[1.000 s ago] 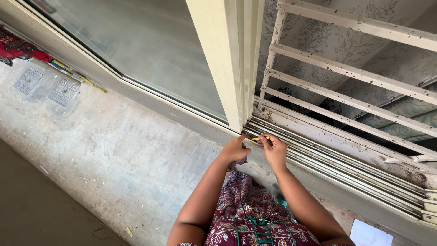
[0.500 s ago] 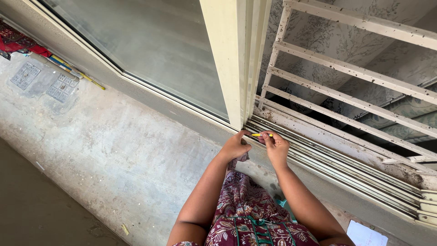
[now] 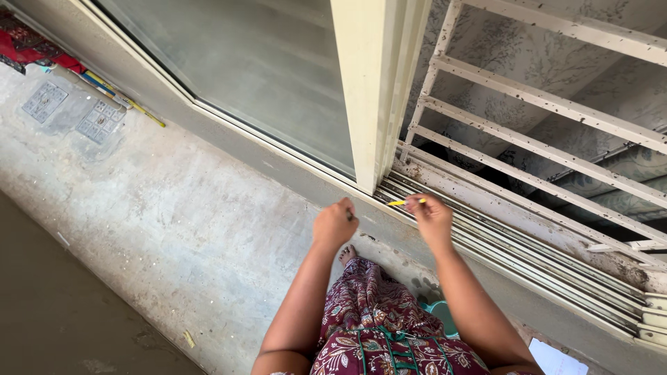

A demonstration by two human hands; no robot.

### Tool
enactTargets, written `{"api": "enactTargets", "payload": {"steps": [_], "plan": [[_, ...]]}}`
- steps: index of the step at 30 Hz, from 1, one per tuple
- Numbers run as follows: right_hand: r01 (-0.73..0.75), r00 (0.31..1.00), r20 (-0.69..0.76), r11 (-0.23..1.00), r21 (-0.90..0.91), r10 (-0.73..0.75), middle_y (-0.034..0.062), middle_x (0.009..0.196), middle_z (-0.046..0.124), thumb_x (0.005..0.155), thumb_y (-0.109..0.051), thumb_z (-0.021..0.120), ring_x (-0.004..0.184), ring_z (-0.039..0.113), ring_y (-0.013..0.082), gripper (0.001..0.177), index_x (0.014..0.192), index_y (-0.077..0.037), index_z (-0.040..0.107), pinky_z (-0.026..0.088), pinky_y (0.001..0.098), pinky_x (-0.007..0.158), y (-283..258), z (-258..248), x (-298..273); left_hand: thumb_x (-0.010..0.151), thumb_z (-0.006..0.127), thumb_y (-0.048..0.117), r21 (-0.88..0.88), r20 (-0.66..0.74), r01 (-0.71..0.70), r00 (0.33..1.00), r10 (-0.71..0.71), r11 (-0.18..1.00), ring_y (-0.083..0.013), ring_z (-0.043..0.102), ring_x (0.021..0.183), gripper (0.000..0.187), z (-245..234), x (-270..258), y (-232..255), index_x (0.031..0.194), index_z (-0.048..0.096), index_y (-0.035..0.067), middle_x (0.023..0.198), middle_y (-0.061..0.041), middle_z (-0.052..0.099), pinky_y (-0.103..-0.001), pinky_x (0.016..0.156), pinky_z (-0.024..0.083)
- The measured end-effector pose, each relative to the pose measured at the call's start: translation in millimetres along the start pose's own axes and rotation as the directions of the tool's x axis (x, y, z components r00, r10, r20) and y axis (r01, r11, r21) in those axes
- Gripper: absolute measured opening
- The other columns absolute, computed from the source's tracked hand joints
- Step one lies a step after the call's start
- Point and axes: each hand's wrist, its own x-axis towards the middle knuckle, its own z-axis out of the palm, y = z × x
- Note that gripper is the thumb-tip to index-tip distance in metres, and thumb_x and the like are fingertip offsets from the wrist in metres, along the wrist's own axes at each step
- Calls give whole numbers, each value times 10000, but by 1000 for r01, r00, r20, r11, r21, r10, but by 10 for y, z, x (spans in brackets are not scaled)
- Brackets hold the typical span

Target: The person cleans the lower section of a white window frame and security bars using a cloth and a small yellow tool. They wipe the horizontal bars and the bottom track, then use the tool to scrape debris from the track.

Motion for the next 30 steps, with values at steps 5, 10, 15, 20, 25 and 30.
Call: {"api": "enactTargets", "payload": {"steps": [5,10,15,20,25,30], "plan": [[-160,985,-82,976,-145,149,57,846,764,976,-151,733,723,704,109,147,1065,-38,764,560,241,644,31,-87,-4,767,691,206,-71,106,-115,987,122,991,-375,719,911,494,308,68,217,1259,642,205,893,-151,759,-500,818,567],[-178,984,-89,907,-381,156,102,790,780,961,-160,764,651,678,160,172,1052,-18,798,516,290,583,-69,80,-86,760,708,214,-1,176,-128,976,127,992,-385,716,935,630,448,194,356,1374,579,165,939,-179,749,-509,827,564],[-199,973,-127,978,-59,191,94,870,790,966,-159,720,784,779,153,186,1044,5,761,645,277,708,107,209,-73,743,712,211,49,207,-184,963,170,982,-388,715,943,608,538,308,325,1341,612,160,976,-188,741,-503,829,568],[-296,942,-127,947,126,312,131,872,763,996,-124,677,778,773,198,189,1037,53,725,648,312,714,205,220,-19,732,701,233,-59,257,-108,959,119,992,-357,722,939,597,549,338,315,1323,634,197,914,-143,767,-480,832,568],[-324,923,-116,904,279,366,125,920,739,1001,-110,662,792,757,213,177,1031,56,714,657,330,721,223,207,18,720,694,232,-183,296,-52,949,105,982,-330,741,902,573,551,384,256,1291,664,203,880,-135,766,-443,828,574],[-259,948,-102,919,299,300,136,932,740,1011,-106,646,820,764,219,178,1043,58,706,659,329,750,196,215,9,721,699,221,-261,274,-44,955,118,964,-319,746,883,532,531,389,224,1251,687,183,864,-126,764,-432,822,577]]}}
